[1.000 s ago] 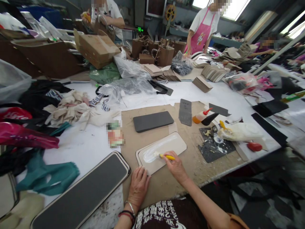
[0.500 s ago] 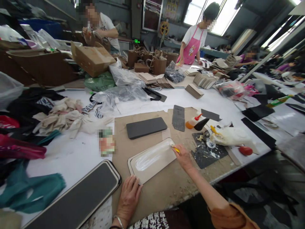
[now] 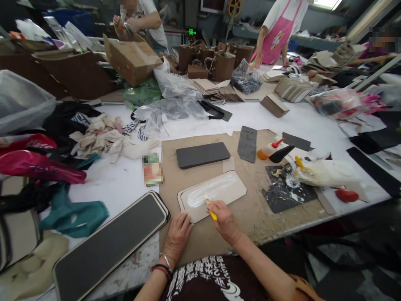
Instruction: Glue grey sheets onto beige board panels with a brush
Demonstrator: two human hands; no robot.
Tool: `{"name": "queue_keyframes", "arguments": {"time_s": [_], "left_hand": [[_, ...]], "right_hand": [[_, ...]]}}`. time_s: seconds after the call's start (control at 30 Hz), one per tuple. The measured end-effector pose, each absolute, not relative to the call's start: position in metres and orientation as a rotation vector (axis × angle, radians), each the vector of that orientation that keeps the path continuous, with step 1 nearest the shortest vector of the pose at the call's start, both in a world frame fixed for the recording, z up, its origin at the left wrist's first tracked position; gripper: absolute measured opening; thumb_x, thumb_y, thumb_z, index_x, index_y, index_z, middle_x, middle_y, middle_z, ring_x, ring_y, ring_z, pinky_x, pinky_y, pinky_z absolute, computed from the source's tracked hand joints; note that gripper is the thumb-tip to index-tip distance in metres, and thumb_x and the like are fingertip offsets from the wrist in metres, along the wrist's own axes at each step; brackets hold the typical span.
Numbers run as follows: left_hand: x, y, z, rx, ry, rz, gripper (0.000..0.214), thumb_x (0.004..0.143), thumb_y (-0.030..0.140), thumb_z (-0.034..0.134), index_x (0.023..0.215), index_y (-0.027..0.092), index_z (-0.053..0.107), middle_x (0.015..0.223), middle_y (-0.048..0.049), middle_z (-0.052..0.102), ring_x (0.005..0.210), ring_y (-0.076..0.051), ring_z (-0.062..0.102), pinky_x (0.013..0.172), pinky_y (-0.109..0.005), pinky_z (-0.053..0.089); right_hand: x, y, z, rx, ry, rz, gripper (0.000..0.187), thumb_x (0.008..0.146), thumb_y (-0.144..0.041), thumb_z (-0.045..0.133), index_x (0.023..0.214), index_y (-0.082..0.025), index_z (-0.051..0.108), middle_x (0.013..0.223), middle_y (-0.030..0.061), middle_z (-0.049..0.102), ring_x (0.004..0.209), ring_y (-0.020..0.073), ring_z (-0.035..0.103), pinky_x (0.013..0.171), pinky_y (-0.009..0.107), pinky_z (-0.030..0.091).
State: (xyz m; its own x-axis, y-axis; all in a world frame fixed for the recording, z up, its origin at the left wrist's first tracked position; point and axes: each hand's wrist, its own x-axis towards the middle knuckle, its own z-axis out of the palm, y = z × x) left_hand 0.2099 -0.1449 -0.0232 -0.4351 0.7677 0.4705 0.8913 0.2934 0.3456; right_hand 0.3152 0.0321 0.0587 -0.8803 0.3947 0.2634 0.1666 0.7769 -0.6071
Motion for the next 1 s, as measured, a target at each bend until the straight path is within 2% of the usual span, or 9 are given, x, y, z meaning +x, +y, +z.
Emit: {"name": "queue_keyframes", "arguments": {"time_s": [0.2,0.37,0.57,0.7,0.87,1.0], "left_hand": [[0.21,-0.145,-0.018,-1.514,-2.361,-0.94,0.025,0.082,0.023,0.055,0.106,0.015,0.055,0.103,-0.0103,0.063,0.101,-0.021,0.058,0.086,-0.036,0.052],[0.21,-0.146,-0.017,-1.512,-2.374,-0.973,0.023,0.083,0.024,0.054,0.104,0.016,0.056,0.102,-0.0094,0.063,0.1,-0.021,0.058,0.086,-0.037,0.053],[0.21,-0.146,-0.018,-1.543,-2.37,-0.945,0.023,0.082,0.023,0.055,0.104,0.015,0.057,0.104,-0.0108,0.063,0.103,-0.022,0.057,0.088,-0.038,0.051],[0.209,-0.147,-0.019,-1.543,-2.351,-0.964,0.024,0.083,0.023,0.054,0.105,0.016,0.058,0.105,-0.0103,0.063,0.104,-0.022,0.056,0.089,-0.039,0.051],[0.208,-0.146,-0.019,-1.544,-2.302,-0.913,0.023,0.082,0.024,0.055,0.102,0.013,0.058,0.103,-0.0112,0.063,0.101,-0.022,0.058,0.086,-0.038,0.052],[0.208,-0.145,-0.018,-1.556,-2.268,-0.859,0.024,0.082,0.024,0.055,0.102,0.011,0.056,0.102,-0.0125,0.063,0.1,-0.023,0.058,0.085,-0.038,0.053]], "right_hand": [[0.307,-0.019,0.066,-0.396,-2.481,1.082,0.017,0.087,-0.017,0.047,0.095,-0.022,0.061,0.088,0.0056,0.062,0.086,0.0185,0.056,0.078,0.032,0.049],[0.317,-0.006,0.06,-0.636,-2.307,1.171,0.013,0.087,-0.027,0.05,0.085,-0.02,0.061,0.081,0.0043,0.062,0.08,0.0168,0.058,0.073,0.03,0.05],[0.348,0.05,0.055,-0.904,-2.276,0.892,0.026,0.086,-0.041,0.049,0.081,-0.019,0.061,0.079,0.0055,0.062,0.075,0.0176,0.059,0.07,0.03,0.049],[0.366,0.089,0.054,-0.937,-2.32,0.677,0.03,0.087,-0.043,0.045,0.081,-0.018,0.06,0.079,0.0063,0.062,0.076,0.0183,0.058,0.072,0.031,0.047],[0.376,0.128,0.052,-0.903,-2.393,0.453,0.028,0.089,-0.039,0.042,0.085,-0.018,0.06,0.081,0.0073,0.062,0.079,0.0192,0.057,0.074,0.034,0.046],[0.373,0.114,0.051,-0.802,-2.517,0.386,0.021,0.09,-0.027,0.042,0.088,-0.018,0.06,0.084,0.0079,0.062,0.082,0.0205,0.055,0.076,0.035,0.046]]}}
